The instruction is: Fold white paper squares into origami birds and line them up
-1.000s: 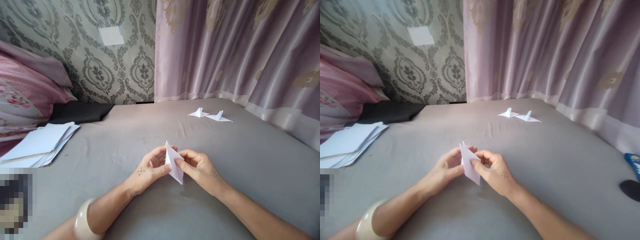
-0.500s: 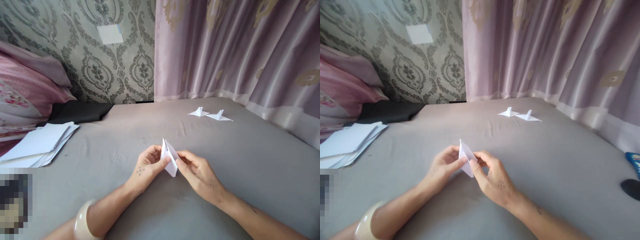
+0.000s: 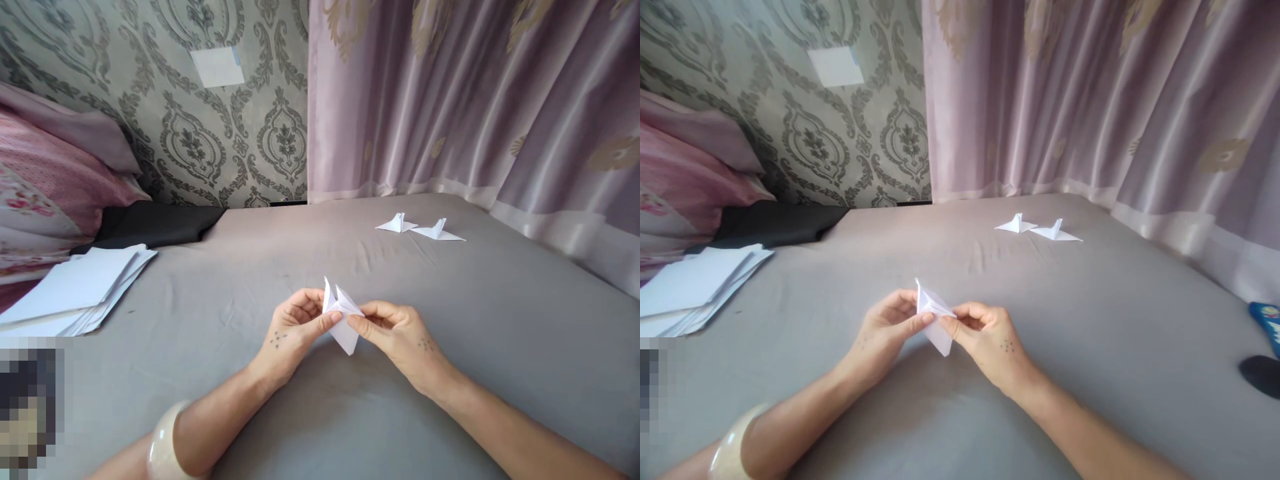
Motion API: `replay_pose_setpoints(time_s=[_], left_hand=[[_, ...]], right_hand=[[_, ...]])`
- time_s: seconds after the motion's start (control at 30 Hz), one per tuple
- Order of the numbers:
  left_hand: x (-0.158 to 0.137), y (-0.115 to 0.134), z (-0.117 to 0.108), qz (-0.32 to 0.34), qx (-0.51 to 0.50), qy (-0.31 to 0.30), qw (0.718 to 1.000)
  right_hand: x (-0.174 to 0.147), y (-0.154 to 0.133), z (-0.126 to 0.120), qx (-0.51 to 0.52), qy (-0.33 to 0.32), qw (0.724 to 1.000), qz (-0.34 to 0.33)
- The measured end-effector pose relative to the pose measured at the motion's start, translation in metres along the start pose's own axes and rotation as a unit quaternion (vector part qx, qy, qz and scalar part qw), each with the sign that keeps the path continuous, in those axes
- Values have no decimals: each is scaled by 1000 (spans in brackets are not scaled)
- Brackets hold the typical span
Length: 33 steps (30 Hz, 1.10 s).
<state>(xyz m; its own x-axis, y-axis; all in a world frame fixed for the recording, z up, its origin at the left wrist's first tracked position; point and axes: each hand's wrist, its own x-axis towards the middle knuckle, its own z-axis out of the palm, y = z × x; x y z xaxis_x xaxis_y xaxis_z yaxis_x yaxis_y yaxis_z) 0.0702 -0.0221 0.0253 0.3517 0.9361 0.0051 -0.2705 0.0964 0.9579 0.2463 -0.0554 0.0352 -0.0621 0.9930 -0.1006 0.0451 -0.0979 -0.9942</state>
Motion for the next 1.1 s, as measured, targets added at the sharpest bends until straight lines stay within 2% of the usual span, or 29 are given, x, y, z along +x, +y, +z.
replay_pose_setpoints(time_s=[0.13, 0.2, 0.37, 0.5, 0.63, 0.77, 0.87, 0.93, 1.03, 1.1], left_hand=[[3, -2, 3, -55, -30, -26, 998], [5, -1, 5, -69, -37, -20, 997], [7, 6, 1, -43, 1, 32, 999], [10, 10, -8, -22, 13, 32, 999], [16, 4, -15, -19, -54, 21, 998], [21, 2, -20, -15, -148, 34, 988], [24, 6, -26, 3, -137, 48, 989], [25, 10, -30, 30, -116, 41, 992], [26, 17, -37, 81, -77, 22, 993], [25, 23, -40, 111, -39, 6, 993]], right_hand=[[4, 3, 1, 0, 24, 1000, -12], [7, 6, 4, 12, 31, 999, -20], [16, 6, 10, 13, 16, 999, -25], [22, -3, 14, -33, 1, 998, -56], [29, -13, 22, -59, 52, 995, -59], [41, -18, 35, -39, 94, 994, -48], [50, -25, 43, -24, 55, 997, -46], [54, -34, 45, -10, 19, 997, -68], [57, -53, 39, -15, -10, 993, -121], [57, -67, 30, -63, -24, 987, -149]])
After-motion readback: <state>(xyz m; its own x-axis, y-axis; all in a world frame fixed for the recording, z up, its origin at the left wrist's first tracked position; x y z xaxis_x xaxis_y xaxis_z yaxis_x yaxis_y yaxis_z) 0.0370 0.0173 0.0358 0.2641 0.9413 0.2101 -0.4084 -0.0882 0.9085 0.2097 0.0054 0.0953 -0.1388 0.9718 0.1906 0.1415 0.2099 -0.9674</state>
